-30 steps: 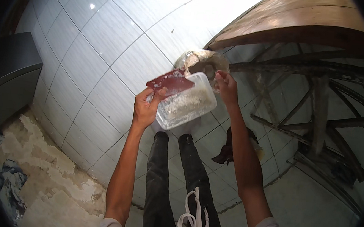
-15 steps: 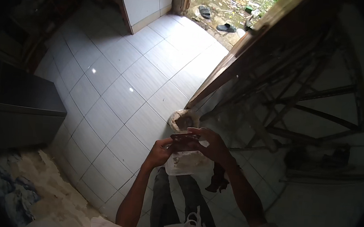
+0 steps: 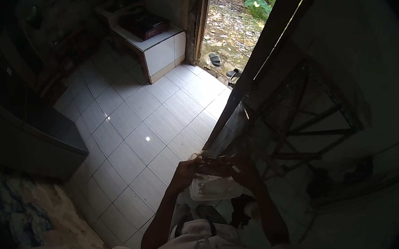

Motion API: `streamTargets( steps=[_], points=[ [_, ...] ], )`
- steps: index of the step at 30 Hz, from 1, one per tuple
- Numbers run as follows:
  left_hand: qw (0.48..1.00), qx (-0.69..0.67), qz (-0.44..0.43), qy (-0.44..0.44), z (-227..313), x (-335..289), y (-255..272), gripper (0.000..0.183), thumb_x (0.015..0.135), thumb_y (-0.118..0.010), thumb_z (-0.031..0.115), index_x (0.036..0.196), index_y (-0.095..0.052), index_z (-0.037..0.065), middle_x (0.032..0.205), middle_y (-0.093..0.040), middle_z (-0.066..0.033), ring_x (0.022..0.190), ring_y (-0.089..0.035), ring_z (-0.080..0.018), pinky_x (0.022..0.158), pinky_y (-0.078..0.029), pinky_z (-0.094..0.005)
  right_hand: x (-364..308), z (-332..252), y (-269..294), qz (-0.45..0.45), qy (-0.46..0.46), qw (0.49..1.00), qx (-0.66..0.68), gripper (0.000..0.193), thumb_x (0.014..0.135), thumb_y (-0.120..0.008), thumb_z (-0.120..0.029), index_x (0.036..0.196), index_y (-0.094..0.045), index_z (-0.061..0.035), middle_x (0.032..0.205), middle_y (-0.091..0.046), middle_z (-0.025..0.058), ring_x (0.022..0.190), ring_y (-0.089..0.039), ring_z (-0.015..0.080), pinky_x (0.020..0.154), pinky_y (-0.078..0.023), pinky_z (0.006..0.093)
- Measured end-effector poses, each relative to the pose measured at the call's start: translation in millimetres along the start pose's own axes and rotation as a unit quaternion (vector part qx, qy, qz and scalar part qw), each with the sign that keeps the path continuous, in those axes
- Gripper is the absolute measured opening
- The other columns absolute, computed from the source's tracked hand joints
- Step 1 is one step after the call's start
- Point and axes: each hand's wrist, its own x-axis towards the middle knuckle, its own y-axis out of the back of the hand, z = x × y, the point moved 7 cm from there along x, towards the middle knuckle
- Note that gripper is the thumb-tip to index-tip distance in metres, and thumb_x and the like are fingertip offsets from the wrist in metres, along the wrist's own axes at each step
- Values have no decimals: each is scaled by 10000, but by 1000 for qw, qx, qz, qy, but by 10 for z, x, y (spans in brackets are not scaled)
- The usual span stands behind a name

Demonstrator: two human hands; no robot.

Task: Mixes wall putty or plaster in a small plastic container using a putty knife.

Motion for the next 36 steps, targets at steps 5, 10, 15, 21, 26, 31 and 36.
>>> streamTargets(
  steps=[5,10,15,21,26,31,36],
  points=[
    [998,50,5,29,169,-62,-34,614,971,-551,503,1167,-632,-73,1067,-691,-169,935,-692,-222,732,-565,-327,-88,-107,112,47,13,999,-13,334,870,-643,-220,1196,-670,-157,984,-677,104,952,-625,289,882,-469,399],
    [998,47,25,46,253,-82,-24,636,938,-598,519,1144,-644,-81,1023,-701,-170,882,-698,-217,727,-559,-311,-58,-217,218,7,8,1000,-22,314,852,-605,-116,1155,-687,-105,1085,-704,104,950,-675,263,875,-511,389],
    [997,74,-3,13,312,-95,-24,546,910,-675,452,1034,-694,-80,892,-715,-122,777,-677,-158,670,-546,-286,-20,-249,219,21,29,998,55,330,846,-654,-144,1175,-674,-118,1046,-703,126,944,-678,300,869,-515,401],
    [997,67,16,18,255,-23,39,430,930,-670,360,1020,-708,-59,882,-709,-122,763,-684,-166,682,-564,-288,27,-304,222,7,-35,996,87,338,847,-669,-130,1184,-662,-103,1094,-700,127,985,-683,296,875,-532,392],
    [992,119,51,-2,447,-40,10,498,895,-691,464,962,-744,-27,771,-696,-83,691,-600,-109,652,-484,-276,-2,-231,177,40,33,997,60,277,901,-603,-114,1168,-671,-86,1035,-707,119,910,-688,247,799,-543,366],
    [994,99,44,4,366,37,21,510,895,-681,484,944,-750,-18,738,-679,-61,684,-590,-103,650,-480,-282,66,-232,213,19,0,995,101,279,887,-608,-91,1158,-673,-78,1015,-706,119,920,-689,263,800,-541,366],
    [996,82,36,2,380,33,4,494,903,-678,467,947,-745,-20,725,-668,-50,682,-584,-98,645,-474,-269,117,-291,263,51,18,997,52,321,833,-667,-82,1154,-669,-85,1047,-705,144,934,-696,300,805,-555,379]
  ],
)
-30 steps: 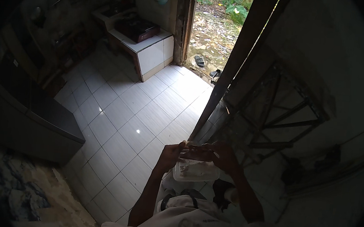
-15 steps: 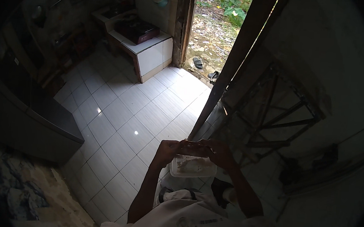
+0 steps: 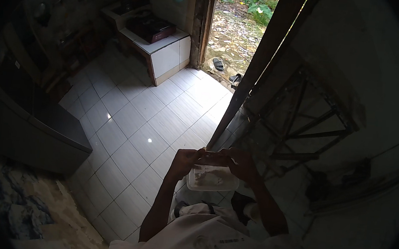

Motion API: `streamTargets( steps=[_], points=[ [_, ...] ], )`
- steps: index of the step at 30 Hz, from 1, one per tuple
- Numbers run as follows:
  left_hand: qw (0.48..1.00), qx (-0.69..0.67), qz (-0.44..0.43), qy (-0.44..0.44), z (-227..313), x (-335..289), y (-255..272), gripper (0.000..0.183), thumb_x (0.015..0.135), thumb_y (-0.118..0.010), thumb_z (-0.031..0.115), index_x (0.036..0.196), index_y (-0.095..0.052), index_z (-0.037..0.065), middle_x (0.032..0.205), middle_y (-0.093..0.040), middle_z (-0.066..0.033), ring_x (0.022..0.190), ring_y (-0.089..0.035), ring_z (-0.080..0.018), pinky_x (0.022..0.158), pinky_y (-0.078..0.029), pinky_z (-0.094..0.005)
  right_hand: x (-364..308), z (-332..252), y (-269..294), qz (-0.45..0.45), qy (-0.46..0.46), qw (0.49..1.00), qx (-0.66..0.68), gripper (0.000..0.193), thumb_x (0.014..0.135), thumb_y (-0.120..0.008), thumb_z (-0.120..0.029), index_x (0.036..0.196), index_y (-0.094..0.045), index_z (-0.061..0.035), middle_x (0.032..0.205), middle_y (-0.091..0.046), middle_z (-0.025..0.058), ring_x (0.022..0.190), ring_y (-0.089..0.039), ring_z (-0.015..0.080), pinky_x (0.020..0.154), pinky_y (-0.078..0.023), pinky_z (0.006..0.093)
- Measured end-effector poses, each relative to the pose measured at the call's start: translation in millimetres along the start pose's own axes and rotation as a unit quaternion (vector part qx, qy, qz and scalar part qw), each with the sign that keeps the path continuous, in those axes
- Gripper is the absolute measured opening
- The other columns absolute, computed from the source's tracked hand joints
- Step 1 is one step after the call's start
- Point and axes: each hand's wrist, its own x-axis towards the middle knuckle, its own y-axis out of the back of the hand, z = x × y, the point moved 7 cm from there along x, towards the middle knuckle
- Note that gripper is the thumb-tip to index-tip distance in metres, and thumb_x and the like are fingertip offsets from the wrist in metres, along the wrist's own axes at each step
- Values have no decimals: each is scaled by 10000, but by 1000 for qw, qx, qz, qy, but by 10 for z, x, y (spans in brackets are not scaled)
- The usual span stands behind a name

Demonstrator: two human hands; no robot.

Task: Mixes wall putty or plaster in a small plastic container using a putty knife.

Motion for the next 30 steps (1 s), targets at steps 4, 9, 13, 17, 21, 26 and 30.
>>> streamTargets(
  steps=[4,9,13,17,21,26,30],
  points=[
    [1000,21,-12,10,-30,27,24,484,920,-674,397,1018,-696,-77,865,-709,-134,760,-692,-181,678,-585,-308,58,-122,0,-18,15,1000,-7,286,845,-639,-70,1129,-671,-70,1003,-707,135,890,-699,287,767,-555,369],
    [999,-24,-27,31,65,25,-49,463,927,-670,381,1015,-696,-73,872,-712,-134,755,-694,-173,674,-586,-303,276,-409,-5,-142,2,986,-85,251,871,-636,-90,1119,-670,-69,966,-711,133,835,-708,282,732,-552,372],
    [999,-42,-18,0,61,35,-31,477,928,-663,408,997,-706,-62,840,-702,-113,727,-670,-153,655,-558,-293,303,-409,-45,-145,8,989,-37,258,882,-638,-157,1134,-663,-112,982,-705,111,849,-699,292,740,-551,384],
    [1000,-25,-8,1,102,43,-23,502,926,-660,442,980,-716,-53,811,-694,-94,713,-651,-145,632,-527,-283,193,-244,-65,-149,14,988,29,252,901,-628,-213,1132,-671,-124,1020,-705,102,888,-698,295,780,-548,386],
    [999,-26,8,17,161,75,-48,505,916,-669,453,960,-723,-47,793,-691,-90,700,-636,-132,625,-518,-274,139,-161,-55,-138,33,989,41,249,901,-639,-205,1129,-683,-114,1048,-706,118,895,-705,297,795,-548,383],
    [999,-23,-31,14,183,84,-117,523,881,-707,474,959,-726,-43,768,-690,-79,674,-619,-120,620,-510,-276,181,-188,76,-123,-26,989,79,262,885,-669,-175,1137,-682,-105,1009,-714,121,881,-708,298,772,-554,382],
    [999,-2,-35,-10,154,137,-144,518,876,-718,460,946,-723,-54,755,-686,-77,661,-614,-112,608,-505,-266,189,-215,118,-92,9,995,24,258,879,-674,-170,1129,-686,-103,990,-715,123,875,-708,300,758,-558,385]
  ],
)
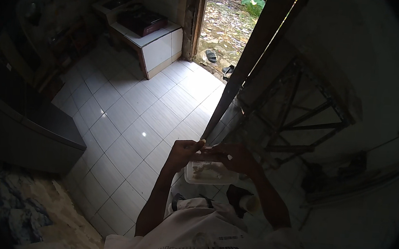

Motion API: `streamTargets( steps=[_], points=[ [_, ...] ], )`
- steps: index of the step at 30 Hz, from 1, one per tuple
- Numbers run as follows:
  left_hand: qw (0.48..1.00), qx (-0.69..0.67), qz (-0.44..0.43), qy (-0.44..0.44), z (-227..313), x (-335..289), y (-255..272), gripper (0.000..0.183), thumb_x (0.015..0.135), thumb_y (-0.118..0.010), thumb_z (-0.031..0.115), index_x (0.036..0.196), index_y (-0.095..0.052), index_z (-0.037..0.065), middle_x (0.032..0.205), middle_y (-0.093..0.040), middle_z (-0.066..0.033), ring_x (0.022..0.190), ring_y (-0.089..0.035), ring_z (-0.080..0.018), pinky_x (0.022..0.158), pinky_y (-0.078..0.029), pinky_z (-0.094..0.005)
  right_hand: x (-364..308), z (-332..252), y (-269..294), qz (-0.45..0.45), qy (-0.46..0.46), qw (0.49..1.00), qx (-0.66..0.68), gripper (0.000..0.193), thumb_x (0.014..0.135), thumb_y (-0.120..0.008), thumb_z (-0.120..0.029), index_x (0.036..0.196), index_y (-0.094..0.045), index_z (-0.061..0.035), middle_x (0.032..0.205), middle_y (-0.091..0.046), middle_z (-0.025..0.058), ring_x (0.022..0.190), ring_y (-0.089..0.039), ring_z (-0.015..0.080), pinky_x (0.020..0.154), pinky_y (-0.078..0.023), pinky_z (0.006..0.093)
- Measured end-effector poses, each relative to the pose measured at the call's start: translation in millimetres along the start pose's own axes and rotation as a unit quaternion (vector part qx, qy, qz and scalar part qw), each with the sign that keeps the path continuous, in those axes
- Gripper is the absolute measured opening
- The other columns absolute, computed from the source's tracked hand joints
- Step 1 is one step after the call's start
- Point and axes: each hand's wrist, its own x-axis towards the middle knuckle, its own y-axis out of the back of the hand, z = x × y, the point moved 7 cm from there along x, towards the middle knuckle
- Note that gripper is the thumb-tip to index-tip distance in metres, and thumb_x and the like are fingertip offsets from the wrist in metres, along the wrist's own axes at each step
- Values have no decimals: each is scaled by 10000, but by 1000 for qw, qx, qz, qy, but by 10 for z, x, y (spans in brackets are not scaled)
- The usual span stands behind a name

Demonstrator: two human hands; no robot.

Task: Mixes wall putty or plaster in a small plastic container using a putty knife.

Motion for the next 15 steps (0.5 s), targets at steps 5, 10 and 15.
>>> streamTargets(
  steps=[5,10,15],
  points=[
    [999,-10,28,20,-13,-12,31,521,845,-753,452,928,-718,-61,744,-682,-95,640,-636,-126,586,-523,-264,-74,75,-144,-49,-18,999,-2,304,804,-662,-33,1103,-698,-68,1037,-706,144,936,-697,279,816,-554,368],
    [998,-34,36,41,-13,-51,39,526,821,-780,435,944,-710,-72,775,-696,-112,660,-659,-142,602,-546,-276,-128,71,-155,-41,22,999,-5,276,834,-672,-103,1109,-695,-99,1040,-706,130,918,-697,294,813,-551,377],
    [999,-36,6,4,81,-105,13,493,825,-786,389,983,-710,-71,822,-712,-130,685,-672,-153,628,-555,-282,-63,0,-59,-13,-10,999,43,255,861,-669,-170,1111,-690,-129,1026,-707,116,891,-698,314,805,-551,411]
  ],
)
